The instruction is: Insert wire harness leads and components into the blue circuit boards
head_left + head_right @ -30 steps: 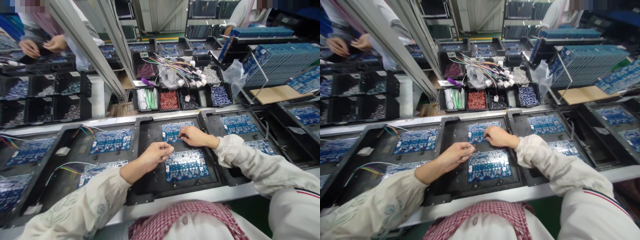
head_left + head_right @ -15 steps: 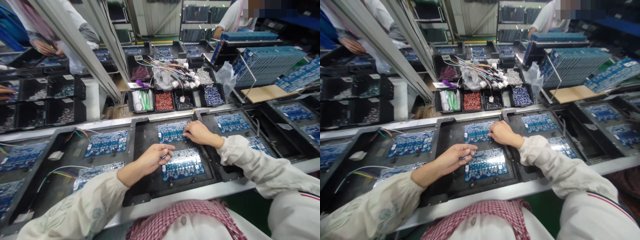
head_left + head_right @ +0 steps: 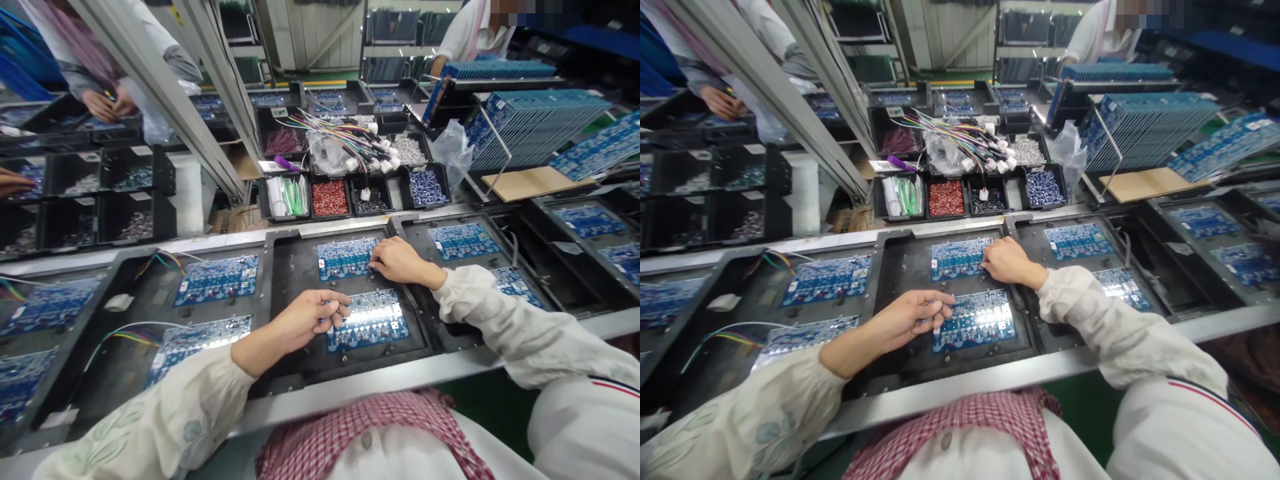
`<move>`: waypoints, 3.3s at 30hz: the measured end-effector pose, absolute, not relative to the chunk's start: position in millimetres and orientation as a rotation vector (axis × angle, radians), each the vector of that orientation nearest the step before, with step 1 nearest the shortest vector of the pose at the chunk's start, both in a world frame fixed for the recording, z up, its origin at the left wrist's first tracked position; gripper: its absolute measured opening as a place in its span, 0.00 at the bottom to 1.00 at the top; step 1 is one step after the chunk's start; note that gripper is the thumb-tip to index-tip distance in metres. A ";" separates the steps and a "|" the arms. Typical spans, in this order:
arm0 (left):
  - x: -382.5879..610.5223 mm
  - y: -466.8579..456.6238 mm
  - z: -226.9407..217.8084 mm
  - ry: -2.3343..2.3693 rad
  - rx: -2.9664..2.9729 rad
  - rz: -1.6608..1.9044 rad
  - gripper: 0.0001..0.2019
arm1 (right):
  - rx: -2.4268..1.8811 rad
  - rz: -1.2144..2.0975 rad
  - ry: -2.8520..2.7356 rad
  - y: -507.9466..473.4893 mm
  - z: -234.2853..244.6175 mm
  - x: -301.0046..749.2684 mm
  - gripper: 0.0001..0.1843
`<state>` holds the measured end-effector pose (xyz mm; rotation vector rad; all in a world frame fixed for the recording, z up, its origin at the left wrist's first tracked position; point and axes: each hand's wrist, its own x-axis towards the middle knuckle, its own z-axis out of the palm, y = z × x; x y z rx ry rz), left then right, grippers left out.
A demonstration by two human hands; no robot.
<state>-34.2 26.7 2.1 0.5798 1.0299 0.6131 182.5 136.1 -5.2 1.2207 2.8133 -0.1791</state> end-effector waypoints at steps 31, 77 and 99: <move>-60.4 -24.8 9.8 1.119 0.734 0.538 0.16 | 1.007 -0.984 3.001 13.6 17.6 154.7 0.06; -22.1 -6.3 1.8 1.089 0.730 0.499 0.14 | 1.097 -0.777 3.059 6.4 -0.5 182.2 0.11; -10.4 8.5 -3.9 1.001 0.687 0.518 0.13 | 1.286 -0.186 2.916 6.7 0.7 209.6 0.12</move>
